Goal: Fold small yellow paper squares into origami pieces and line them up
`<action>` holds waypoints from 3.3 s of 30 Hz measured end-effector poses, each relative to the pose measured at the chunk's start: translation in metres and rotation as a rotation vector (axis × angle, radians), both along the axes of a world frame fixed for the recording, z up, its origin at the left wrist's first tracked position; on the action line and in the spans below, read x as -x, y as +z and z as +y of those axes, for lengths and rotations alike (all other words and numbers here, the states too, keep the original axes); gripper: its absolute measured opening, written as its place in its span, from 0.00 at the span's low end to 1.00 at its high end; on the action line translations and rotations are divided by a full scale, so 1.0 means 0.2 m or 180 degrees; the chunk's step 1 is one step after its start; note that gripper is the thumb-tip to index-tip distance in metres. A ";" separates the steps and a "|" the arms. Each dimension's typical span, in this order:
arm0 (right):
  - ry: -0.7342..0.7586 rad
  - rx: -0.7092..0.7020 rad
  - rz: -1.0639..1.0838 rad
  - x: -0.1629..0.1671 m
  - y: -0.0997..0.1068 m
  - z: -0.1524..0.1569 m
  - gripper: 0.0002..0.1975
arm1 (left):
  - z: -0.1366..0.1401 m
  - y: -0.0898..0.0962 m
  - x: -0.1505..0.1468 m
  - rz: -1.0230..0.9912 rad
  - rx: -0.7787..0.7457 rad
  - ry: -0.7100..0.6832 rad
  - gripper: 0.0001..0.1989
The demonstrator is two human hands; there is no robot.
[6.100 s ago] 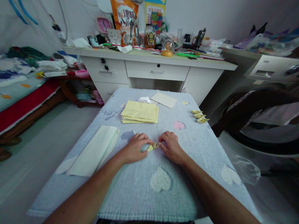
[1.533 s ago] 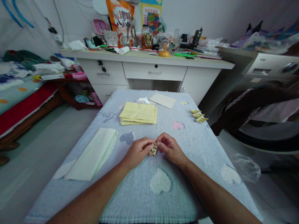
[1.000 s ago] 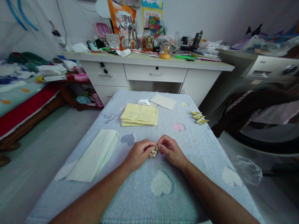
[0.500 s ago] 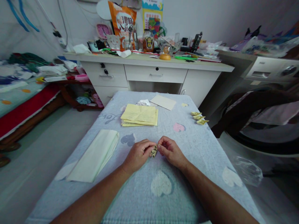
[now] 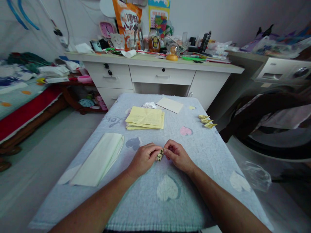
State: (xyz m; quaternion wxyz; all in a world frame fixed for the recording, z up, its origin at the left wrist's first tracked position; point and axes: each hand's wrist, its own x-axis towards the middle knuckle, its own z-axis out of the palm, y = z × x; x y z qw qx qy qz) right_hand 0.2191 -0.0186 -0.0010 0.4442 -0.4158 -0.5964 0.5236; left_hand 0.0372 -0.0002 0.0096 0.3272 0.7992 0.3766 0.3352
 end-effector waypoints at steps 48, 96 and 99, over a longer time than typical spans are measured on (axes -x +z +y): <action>-0.0092 0.0697 0.0419 0.01 0.05 0.01 0.03 | -0.08 -0.01 -0.03 0.1384 -0.2072 0.0307 0.06; -0.0118 0.0285 0.0452 -0.01 0.05 0.01 0.10 | -0.01 -0.02 -0.01 -0.1039 0.1726 -0.0265 0.08; -0.0144 0.0272 0.0429 -0.02 0.05 0.01 0.10 | 0.00 -0.01 0.00 -0.0915 0.1506 -0.0220 0.08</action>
